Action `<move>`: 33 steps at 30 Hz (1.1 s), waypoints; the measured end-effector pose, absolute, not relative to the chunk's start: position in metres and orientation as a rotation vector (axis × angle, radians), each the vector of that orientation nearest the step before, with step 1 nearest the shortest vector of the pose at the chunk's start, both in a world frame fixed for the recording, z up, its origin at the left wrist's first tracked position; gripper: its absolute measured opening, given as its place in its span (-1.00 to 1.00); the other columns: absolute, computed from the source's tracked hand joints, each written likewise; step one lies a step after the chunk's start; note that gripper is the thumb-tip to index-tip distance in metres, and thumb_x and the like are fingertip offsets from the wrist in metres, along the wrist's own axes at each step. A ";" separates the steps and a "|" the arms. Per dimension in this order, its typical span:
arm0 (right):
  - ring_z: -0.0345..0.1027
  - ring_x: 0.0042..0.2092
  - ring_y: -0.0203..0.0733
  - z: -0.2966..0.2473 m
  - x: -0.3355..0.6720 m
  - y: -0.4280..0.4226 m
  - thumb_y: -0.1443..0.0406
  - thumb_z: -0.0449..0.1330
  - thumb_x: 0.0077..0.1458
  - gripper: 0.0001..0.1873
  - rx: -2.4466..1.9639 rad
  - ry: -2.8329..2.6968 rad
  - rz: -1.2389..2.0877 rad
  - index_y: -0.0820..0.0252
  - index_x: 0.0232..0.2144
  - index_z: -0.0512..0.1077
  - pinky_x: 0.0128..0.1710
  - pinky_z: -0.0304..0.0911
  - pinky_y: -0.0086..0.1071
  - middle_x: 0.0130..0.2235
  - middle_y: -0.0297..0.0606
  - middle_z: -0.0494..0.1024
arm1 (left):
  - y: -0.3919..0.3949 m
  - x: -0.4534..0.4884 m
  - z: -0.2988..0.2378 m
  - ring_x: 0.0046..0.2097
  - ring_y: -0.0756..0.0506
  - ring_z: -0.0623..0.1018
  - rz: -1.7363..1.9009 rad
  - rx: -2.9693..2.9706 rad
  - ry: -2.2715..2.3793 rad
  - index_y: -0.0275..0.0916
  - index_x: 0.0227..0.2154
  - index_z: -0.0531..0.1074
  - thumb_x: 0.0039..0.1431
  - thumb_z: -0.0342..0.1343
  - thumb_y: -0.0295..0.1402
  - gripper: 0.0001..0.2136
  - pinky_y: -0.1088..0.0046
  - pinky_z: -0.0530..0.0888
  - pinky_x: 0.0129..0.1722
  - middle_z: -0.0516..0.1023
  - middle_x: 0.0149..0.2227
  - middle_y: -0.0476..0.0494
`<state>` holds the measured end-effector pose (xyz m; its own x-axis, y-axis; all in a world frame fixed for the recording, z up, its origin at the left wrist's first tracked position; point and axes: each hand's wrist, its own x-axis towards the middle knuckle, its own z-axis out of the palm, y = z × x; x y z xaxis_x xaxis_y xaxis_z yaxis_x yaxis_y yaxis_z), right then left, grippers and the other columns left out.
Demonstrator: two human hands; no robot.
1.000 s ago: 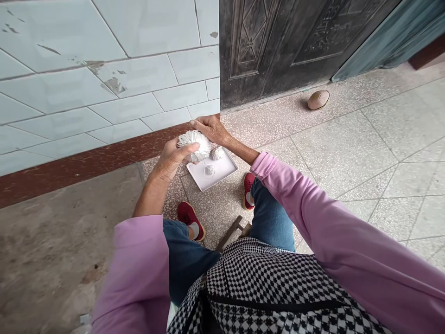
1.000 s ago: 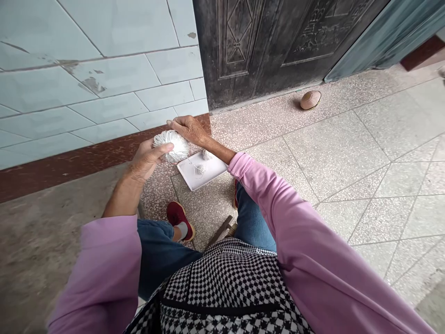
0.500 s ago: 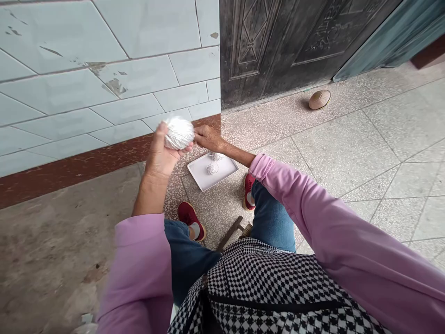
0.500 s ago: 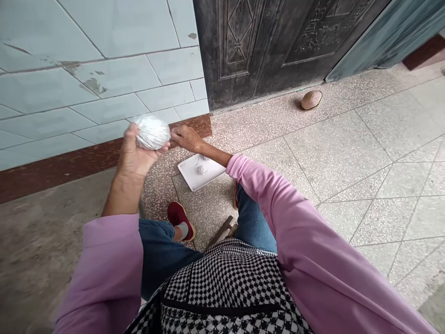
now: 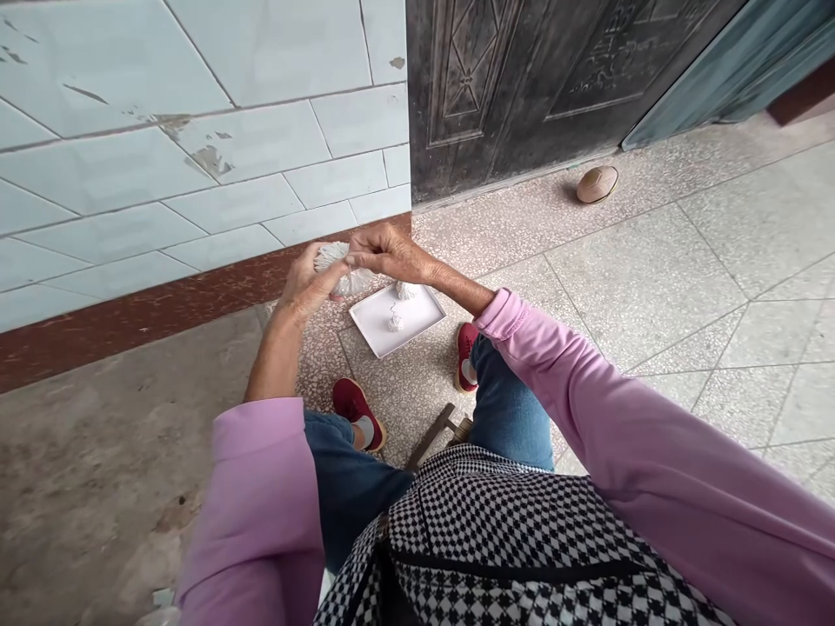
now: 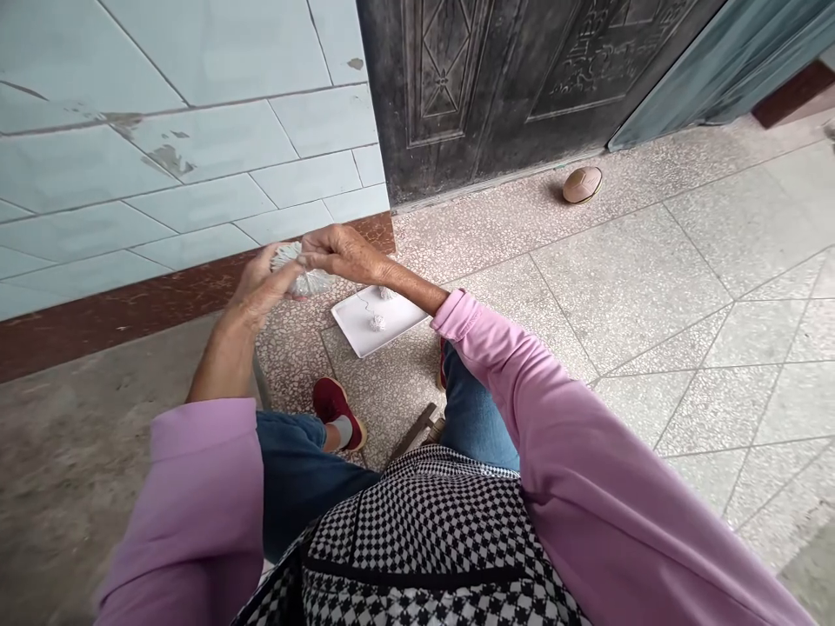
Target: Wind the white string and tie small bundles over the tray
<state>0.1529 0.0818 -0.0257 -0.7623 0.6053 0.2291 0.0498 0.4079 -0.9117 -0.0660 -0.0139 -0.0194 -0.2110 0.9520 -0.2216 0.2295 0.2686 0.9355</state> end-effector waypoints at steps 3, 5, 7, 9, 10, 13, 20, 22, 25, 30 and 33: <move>0.03 -0.29 -0.30 -0.024 0.159 0.091 0.00 0.62 0.67 -0.28 -0.547 -2.083 1.383 0.09 -0.34 0.28 -0.32 0.01 -0.41 -0.38 -0.51 0.18 | -0.018 -0.061 -0.013 -0.03 -0.33 0.76 0.919 1.101 1.479 -0.19 0.15 0.69 0.20 0.64 0.06 -0.40 0.33 0.71 -0.34 0.76 0.14 -0.38; 0.01 -0.29 -0.30 -0.024 0.160 0.094 -0.07 0.63 0.65 -0.25 -0.510 -2.038 1.422 0.09 -0.34 0.28 -0.33 -0.01 -0.42 -0.37 -0.51 0.16 | -0.020 -0.060 -0.013 -0.01 -0.37 0.78 0.887 1.072 1.356 -0.20 0.15 0.68 0.18 0.64 0.16 -0.33 0.29 0.74 -0.33 0.77 0.14 -0.42; 0.00 -0.29 -0.32 -0.026 0.157 0.095 -0.13 0.62 0.65 -0.24 -0.458 -1.983 1.466 0.10 -0.33 0.29 -0.33 -0.03 -0.43 -0.36 -0.51 0.16 | -0.020 -0.060 -0.013 0.03 -0.44 0.81 0.880 1.059 1.266 -0.21 0.14 0.67 0.15 0.65 0.29 -0.24 0.22 0.77 -0.30 0.78 0.09 -0.43; -0.01 -0.30 -0.33 -0.027 0.153 0.096 -0.17 0.61 0.65 -0.23 -0.420 -1.930 1.500 0.11 -0.31 0.30 -0.33 -0.02 -0.44 -0.36 -0.51 0.17 | -0.019 -0.058 -0.013 0.05 -0.50 0.82 0.891 1.056 1.213 -0.21 0.09 0.66 0.14 0.63 0.39 -0.21 0.15 0.79 -0.26 0.78 0.00 -0.42; -0.01 -0.30 -0.33 -0.027 0.152 0.096 -0.19 0.62 0.63 -0.22 -0.413 -1.909 1.513 0.11 -0.31 0.30 -0.34 -0.02 -0.45 -0.36 -0.51 0.16 | -0.020 -0.057 -0.013 0.05 -0.51 0.81 0.900 1.054 1.199 -0.20 0.07 0.65 0.15 0.62 0.44 -0.19 0.14 0.79 -0.26 0.77 -0.03 -0.41; -0.03 -0.32 -0.33 -0.024 0.150 0.096 -0.17 0.67 0.58 -0.19 -0.451 -1.877 1.534 0.09 -0.32 0.27 -0.35 -0.03 -0.45 -0.38 -0.54 0.14 | -0.022 -0.053 -0.010 0.03 -0.47 0.77 0.920 1.050 1.193 -0.19 0.08 0.61 0.10 0.61 0.58 -0.07 0.20 0.71 -0.30 0.76 -0.03 -0.40; 0.00 -0.30 -0.30 -0.009 0.152 0.081 -0.01 0.65 0.62 -0.26 -0.543 -1.922 1.458 0.08 -0.34 0.25 -0.33 -0.01 -0.47 -0.40 -0.52 0.16 | -0.028 -0.045 -0.004 -0.04 -0.34 0.66 0.811 1.112 1.264 -0.23 0.07 0.61 -0.03 0.61 0.72 0.08 0.29 0.52 -0.34 0.73 0.03 -0.41; 0.00 -0.29 -0.29 -0.006 0.151 0.078 -0.04 0.65 0.62 -0.24 -0.558 -1.929 1.447 0.08 -0.34 0.24 -0.33 0.00 -0.46 -0.40 -0.52 0.17 | -0.029 -0.046 -0.004 -0.04 -0.32 0.66 0.787 1.121 1.254 -0.24 0.11 0.63 0.02 0.61 0.70 0.06 0.28 0.53 -0.32 0.75 0.06 -0.41; -0.01 -0.30 -0.29 -0.005 0.152 0.079 -0.10 0.66 0.61 -0.22 -0.581 -1.931 1.444 0.07 -0.34 0.25 -0.34 -0.02 -0.44 -0.40 -0.51 0.18 | -0.030 -0.047 -0.002 0.05 -0.35 0.70 0.802 1.123 1.244 -0.24 0.18 0.64 0.16 0.65 0.52 -0.07 0.26 0.60 -0.23 0.77 0.08 -0.36; -0.01 -0.32 -0.30 -0.014 0.156 0.092 -0.19 0.64 0.60 -0.20 -0.597 -1.889 1.502 0.05 -0.31 0.24 -0.35 -0.01 -0.43 -0.39 -0.53 0.15 | -0.033 -0.040 0.006 0.22 -0.46 0.72 0.929 1.070 1.213 -0.22 0.14 0.58 0.04 0.69 0.28 -0.16 0.16 0.66 -0.05 0.76 -0.03 -0.32; 0.03 -0.32 -0.29 -0.021 0.156 0.100 -0.23 0.57 0.66 -0.23 -0.646 -1.837 1.538 0.03 -0.29 0.25 -0.35 0.00 -0.42 -0.39 -0.53 0.17 | -0.033 -0.033 0.014 0.32 -0.58 0.69 1.055 0.968 1.178 -0.23 0.18 0.53 -0.07 0.67 0.35 -0.05 0.10 0.67 -0.06 0.74 0.02 -0.41</move>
